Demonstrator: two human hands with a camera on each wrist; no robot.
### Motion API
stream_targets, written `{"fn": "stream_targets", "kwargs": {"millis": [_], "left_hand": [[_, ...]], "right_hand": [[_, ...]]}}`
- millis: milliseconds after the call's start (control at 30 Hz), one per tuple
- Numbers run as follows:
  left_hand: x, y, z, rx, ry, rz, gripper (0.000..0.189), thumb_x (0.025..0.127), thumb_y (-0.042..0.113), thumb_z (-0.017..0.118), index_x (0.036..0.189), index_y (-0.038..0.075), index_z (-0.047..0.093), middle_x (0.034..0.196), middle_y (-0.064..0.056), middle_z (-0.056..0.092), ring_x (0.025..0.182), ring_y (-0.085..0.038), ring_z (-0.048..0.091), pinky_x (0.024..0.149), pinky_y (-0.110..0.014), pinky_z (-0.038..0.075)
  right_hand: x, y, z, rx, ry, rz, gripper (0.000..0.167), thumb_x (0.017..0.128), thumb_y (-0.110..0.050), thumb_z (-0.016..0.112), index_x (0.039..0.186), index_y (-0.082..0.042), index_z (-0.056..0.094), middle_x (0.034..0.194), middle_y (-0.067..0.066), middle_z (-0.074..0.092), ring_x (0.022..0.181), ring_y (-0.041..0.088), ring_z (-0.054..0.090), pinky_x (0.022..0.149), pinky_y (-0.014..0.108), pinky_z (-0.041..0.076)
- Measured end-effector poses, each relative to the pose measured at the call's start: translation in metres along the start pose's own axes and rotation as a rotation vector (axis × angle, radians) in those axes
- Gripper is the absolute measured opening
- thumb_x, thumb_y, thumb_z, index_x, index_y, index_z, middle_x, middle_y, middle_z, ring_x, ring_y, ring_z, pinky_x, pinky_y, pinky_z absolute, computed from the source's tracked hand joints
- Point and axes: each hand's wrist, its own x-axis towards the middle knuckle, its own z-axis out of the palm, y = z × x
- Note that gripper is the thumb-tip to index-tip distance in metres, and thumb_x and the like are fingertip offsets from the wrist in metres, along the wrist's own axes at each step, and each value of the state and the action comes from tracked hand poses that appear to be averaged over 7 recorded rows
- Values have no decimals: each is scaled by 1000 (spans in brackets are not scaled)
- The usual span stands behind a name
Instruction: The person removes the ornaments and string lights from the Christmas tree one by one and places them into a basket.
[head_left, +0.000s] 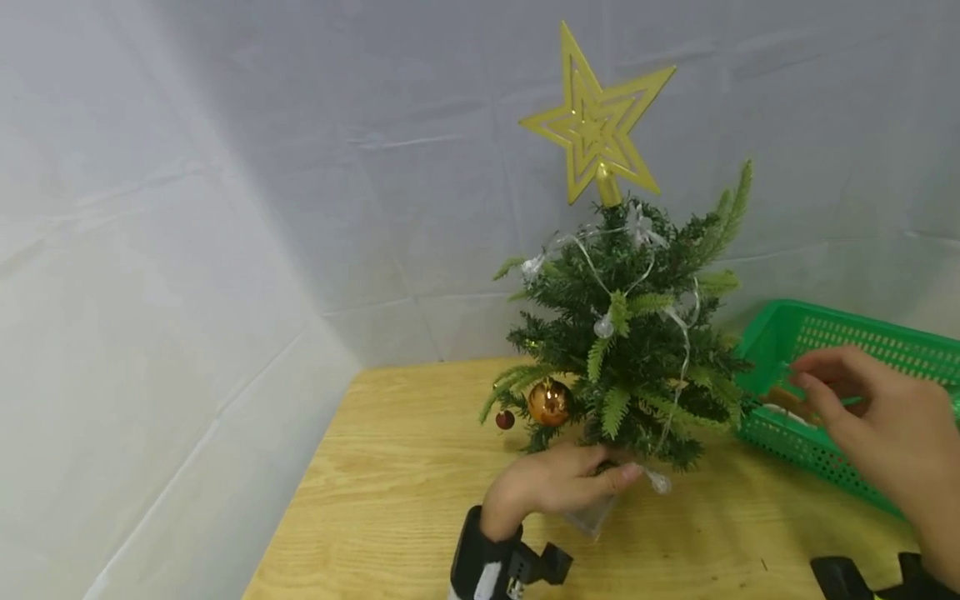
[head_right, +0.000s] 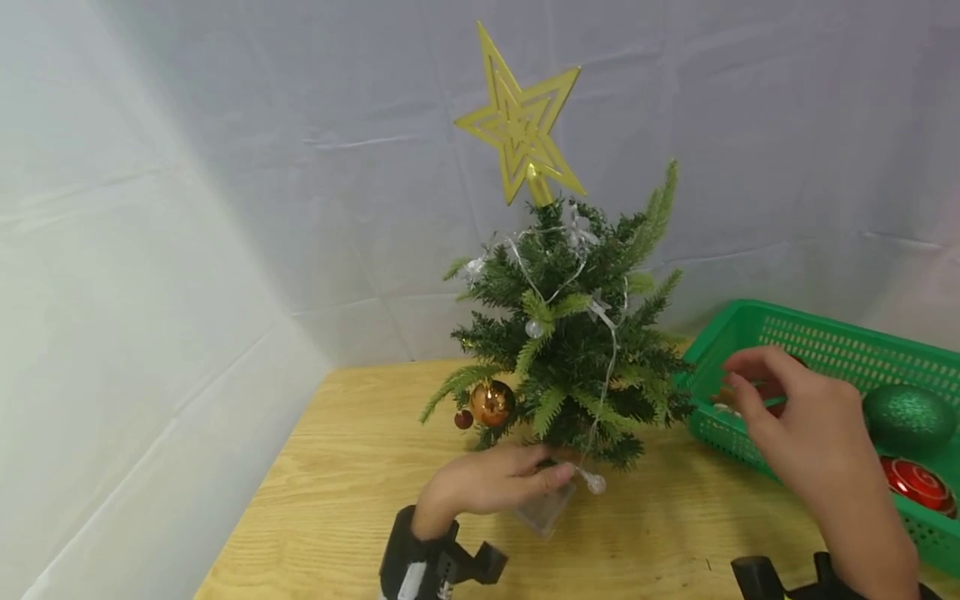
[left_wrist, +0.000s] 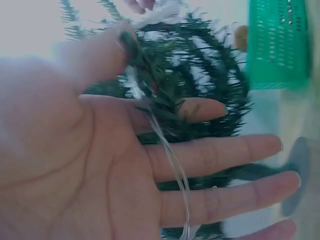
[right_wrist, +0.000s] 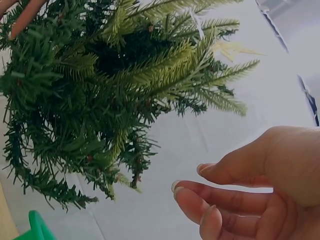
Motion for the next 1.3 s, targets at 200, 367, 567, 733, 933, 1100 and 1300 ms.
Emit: {"fn": "stream_targets", "kwargs": {"millis": [200,367,567,733,933,1100,1300], "left_hand": [[-35,8,-14,-56,156,92,58,105,44,37,148,7,37,127,-8,61,106,-12,62,88,-24,49],[-71,4,-25,-207,426,272,47,104,32,46,144,8,45,123,-7,64,105,-12,63,89,-26,50],[-81,-30,-31,-345,974,250,24,100,17,55,115,2,66,104,-7,71,94,-18,67,84,-36,54],[-66,-56,-29,-464,1034,23,36,104,29,48,124,2,59,121,-14,62,109,-31,60,87,-45,52],[-41,-58,-25,-549,823,-41,56,104,45,38,146,9,38,148,-15,40,130,-39,43,99,-53,43],[-36,-60,-26,-644,782,-3,58,105,44,34,151,9,30,152,-17,34,135,-36,38,104,-54,37],[-41,-62,-27,-618,730,20,58,106,43,32,150,5,32,149,-21,37,128,-38,45,100,-53,41]], "right_hand": [[0,-6,0,1,26,-36,17,88,3,66,105,2,64,88,24,66,65,-10,48,53,6,35],[-1,-12,0,6,16,-49,17,88,4,66,105,1,64,88,23,66,64,-12,47,52,6,35],[-4,-13,1,9,5,-31,17,89,2,66,106,0,64,88,21,66,65,-12,47,53,8,36],[-8,-13,3,25,-22,-31,18,90,0,66,107,-2,64,89,18,66,64,-4,52,55,9,38],[-8,-17,4,36,-28,-52,18,90,-1,67,107,-5,64,88,16,67,61,-2,54,55,9,39],[-6,-24,4,36,-42,-59,19,88,1,68,106,-5,65,84,14,68,61,-3,54,54,13,40],[-6,-32,4,4,-91,-53,16,88,0,68,103,-5,65,80,8,67,57,1,52,51,23,44]]}}
